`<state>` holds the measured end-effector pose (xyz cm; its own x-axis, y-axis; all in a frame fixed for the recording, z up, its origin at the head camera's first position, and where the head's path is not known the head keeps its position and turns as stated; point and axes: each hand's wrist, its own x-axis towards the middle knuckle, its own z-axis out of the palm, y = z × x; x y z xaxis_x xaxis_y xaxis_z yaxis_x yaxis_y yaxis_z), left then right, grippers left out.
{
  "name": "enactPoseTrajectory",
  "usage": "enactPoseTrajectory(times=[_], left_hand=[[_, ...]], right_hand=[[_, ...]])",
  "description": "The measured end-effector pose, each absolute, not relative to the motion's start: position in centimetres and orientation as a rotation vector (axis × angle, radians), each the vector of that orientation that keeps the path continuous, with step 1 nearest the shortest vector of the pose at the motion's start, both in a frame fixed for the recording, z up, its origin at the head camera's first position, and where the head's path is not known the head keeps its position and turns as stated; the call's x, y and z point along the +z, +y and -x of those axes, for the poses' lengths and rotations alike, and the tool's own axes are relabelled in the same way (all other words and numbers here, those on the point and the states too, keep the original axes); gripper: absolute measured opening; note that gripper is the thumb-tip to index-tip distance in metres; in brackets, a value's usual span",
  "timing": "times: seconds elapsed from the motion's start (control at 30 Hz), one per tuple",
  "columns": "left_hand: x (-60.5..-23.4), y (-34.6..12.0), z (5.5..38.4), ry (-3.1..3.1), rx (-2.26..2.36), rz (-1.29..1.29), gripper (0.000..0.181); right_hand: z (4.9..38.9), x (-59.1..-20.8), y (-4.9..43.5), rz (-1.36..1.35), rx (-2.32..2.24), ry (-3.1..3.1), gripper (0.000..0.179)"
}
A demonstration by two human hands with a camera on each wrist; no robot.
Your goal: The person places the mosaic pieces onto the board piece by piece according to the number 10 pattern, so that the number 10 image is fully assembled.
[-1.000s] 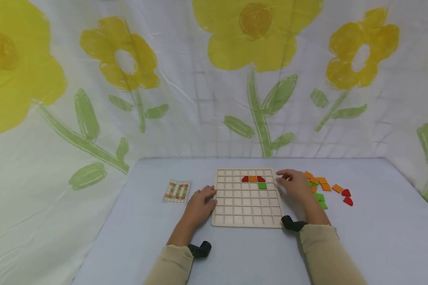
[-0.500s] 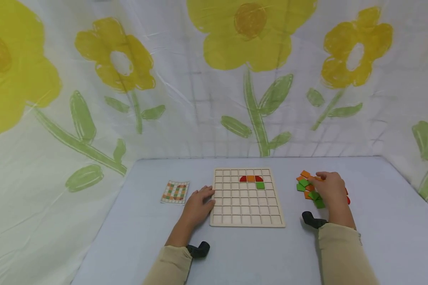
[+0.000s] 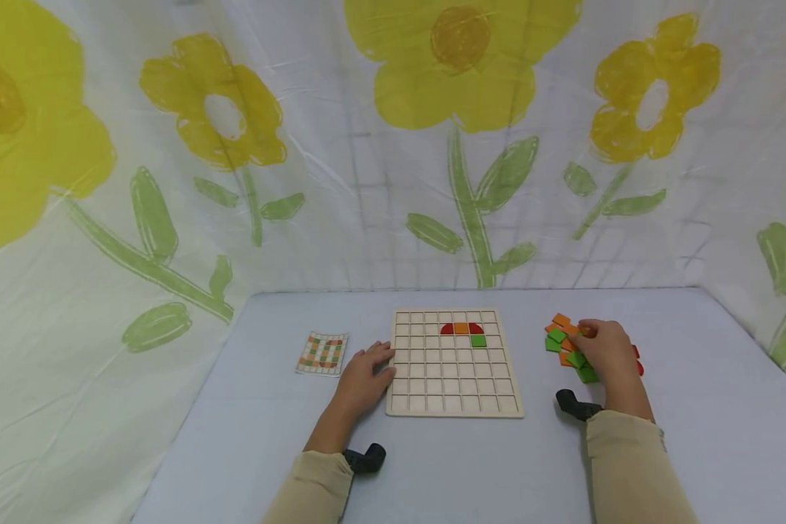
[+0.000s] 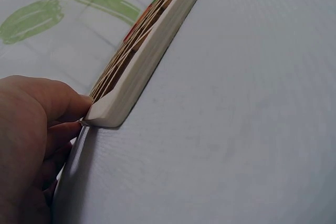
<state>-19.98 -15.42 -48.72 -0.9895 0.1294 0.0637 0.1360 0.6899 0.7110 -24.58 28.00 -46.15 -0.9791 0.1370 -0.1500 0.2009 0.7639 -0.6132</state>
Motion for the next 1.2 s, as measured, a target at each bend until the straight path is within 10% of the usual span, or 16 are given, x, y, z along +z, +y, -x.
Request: enactPoseTrajectory(times=[0.37,1.2], left_hand=[[-48.9,-15.4,20.0,-2.884,-1.209,0.214,0.039],[-48.8,-15.2,20.0,-2.882,-1.203,0.205,0.039]], right_hand=[[24.8,-46.0,27.4,-0.351,-1.077,2.896,0.060],[25.1,-44.7,17.2,0.413,-0.856,2.729,0.034]])
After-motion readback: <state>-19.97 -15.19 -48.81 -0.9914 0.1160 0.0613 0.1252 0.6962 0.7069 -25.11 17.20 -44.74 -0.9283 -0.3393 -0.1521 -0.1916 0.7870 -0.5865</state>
